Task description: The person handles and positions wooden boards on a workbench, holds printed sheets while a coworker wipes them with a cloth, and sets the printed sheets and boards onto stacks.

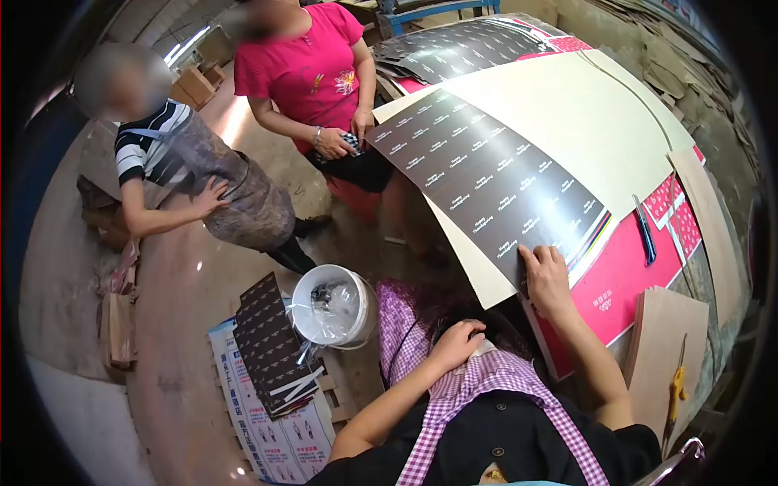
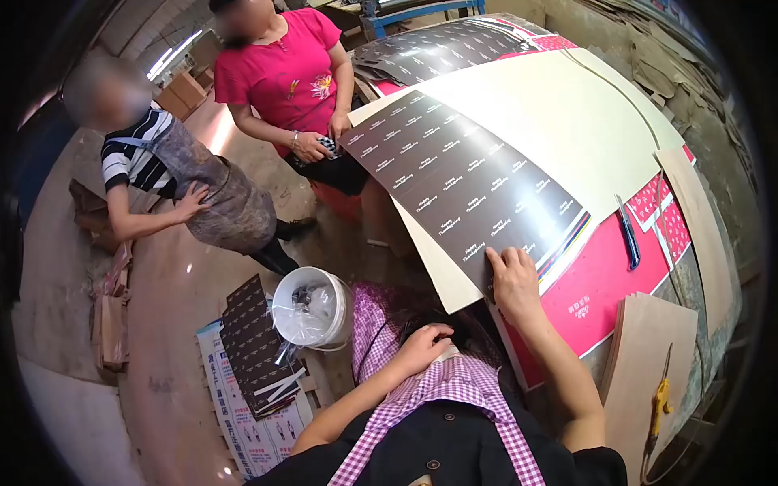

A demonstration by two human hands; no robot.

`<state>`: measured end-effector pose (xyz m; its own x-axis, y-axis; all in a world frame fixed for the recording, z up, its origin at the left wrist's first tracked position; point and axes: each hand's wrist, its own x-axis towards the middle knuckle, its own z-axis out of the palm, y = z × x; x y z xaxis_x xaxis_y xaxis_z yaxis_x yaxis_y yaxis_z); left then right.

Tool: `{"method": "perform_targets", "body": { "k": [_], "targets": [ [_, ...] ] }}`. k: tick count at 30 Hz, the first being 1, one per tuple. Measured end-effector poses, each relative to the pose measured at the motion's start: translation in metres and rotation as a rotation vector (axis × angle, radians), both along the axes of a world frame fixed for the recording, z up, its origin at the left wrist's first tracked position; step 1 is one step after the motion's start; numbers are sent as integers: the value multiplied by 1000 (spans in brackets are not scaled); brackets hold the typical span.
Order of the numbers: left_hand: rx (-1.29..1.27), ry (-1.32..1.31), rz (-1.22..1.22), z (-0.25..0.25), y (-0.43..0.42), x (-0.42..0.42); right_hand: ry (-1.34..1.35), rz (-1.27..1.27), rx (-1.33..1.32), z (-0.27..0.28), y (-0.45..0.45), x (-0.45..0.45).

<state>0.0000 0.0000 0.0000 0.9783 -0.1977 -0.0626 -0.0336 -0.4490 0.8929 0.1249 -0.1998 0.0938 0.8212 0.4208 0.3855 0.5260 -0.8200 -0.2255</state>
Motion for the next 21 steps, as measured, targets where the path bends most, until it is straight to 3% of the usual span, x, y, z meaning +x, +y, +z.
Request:
{"method": "perform_targets", "body": {
  "k": [6, 8, 14, 19, 21],
  "targets": [
    [-100, 7, -16, 34, -3, -8, -66, -15, 138, -1, 0, -5],
    [-11, -294, 1, 47, 1, -10, -67, -30, 163, -4, 1, -7],
    [227, -577, 163, 68, 34, -8, -76, -34, 176, -5, -1, -6],
    [310, -373, 357, 35, 75, 1, -80, -40, 227, -9, -1, -6],
    [344, -178, 285, 11, 82, 3, -78, -43, 253, -11, -3, -6]
  ]
}}
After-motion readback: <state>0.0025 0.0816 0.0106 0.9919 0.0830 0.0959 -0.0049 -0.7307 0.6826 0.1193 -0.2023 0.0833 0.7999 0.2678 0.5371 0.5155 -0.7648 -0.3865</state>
